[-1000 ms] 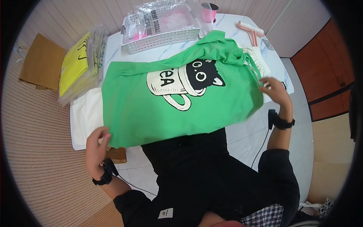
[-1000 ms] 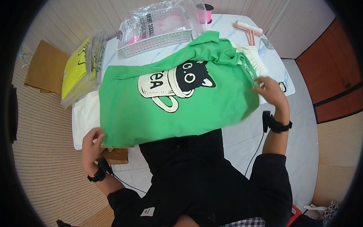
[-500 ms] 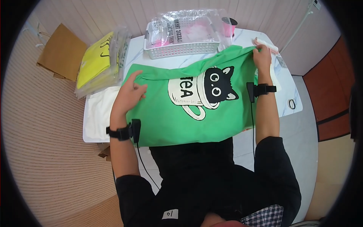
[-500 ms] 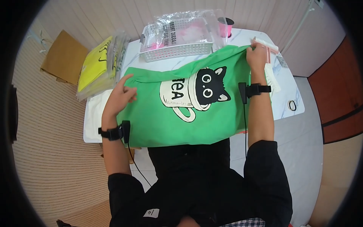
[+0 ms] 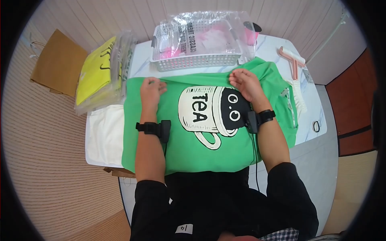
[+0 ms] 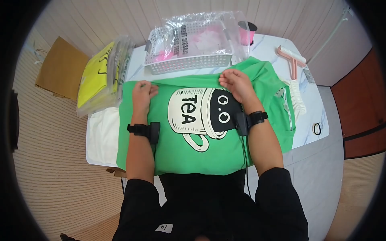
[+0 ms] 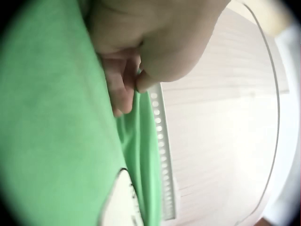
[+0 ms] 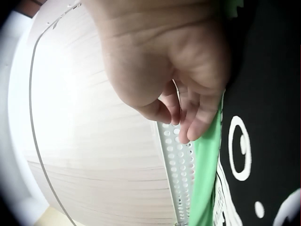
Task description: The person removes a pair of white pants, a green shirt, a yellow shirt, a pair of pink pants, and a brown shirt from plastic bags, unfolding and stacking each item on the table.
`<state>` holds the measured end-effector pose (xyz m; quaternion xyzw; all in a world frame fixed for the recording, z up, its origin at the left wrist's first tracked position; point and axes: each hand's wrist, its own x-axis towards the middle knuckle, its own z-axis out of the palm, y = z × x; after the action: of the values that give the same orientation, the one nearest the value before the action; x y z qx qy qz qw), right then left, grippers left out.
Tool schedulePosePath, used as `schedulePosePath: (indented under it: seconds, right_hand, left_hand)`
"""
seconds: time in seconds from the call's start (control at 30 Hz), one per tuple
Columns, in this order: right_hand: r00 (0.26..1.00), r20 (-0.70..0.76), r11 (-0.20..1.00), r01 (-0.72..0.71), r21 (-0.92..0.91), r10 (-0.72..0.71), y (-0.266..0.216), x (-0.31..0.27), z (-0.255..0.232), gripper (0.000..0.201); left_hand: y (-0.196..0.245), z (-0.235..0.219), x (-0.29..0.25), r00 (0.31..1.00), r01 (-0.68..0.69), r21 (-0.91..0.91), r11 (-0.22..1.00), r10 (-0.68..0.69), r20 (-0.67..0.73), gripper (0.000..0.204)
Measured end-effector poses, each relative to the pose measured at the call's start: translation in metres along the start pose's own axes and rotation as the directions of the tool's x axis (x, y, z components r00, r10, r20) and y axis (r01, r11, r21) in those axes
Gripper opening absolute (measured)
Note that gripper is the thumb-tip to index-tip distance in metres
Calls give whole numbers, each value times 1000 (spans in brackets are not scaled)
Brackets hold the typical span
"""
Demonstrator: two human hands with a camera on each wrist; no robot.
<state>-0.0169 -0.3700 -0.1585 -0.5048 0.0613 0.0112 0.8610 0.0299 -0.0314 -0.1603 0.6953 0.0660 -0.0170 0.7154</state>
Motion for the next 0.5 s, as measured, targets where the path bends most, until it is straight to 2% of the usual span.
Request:
schedulePosePath:
  seconds: [0.03, 0.07, 0.1, 0.17, 0.2, 0.27, 0.3, 0.37, 0.5]
  right_hand:
    - [998, 31, 998, 54, 11, -54, -2, 0, -3, 9]
    - [999, 29, 999, 33, 5, -33, -1, 0, -6, 9]
    - [997, 51, 998, 52, 41, -54, -3, 2, -6, 8]
    - [993, 86, 996, 72, 51, -76, -3, 0, -4, 9]
    - [994, 87, 996, 62, 56, -67, 0, 2, -3, 9]
    - [998, 57, 978, 38, -206, -27, 6, 3, 1, 11]
    - [997, 65, 968, 44, -248, -29, 7, 2, 3, 12]
    - [998, 63, 970, 44, -238, -30, 10, 3, 1, 12]
    - [995, 94, 974, 58, -218, -38, 11, 5, -2, 13]
  left_hand:
    - [-2, 2, 3, 995, -104, -74, 992, 103, -13, 12]
    - [-4, 2, 2, 978, -207, -144, 968, 203, -42, 12]
    - [-4, 3, 2, 980, -199, -145, 969, 194, -50, 12]
    - [-5, 4, 1, 955, -287, -82, 954, 279, -97, 14]
    - [-6, 1, 3, 957, -280, -75, 957, 272, -101, 14]
    - [-7, -5, 5, 984, -165, -77, 983, 170, 60, 19]
    - [-7, -6, 5, 985, -160, -72, 984, 164, 48, 19]
    - [-6, -4, 4, 976, -179, 65, 982, 170, 134, 19]
    - [-4, -10, 6, 986, -150, -16, 989, 151, 74, 19]
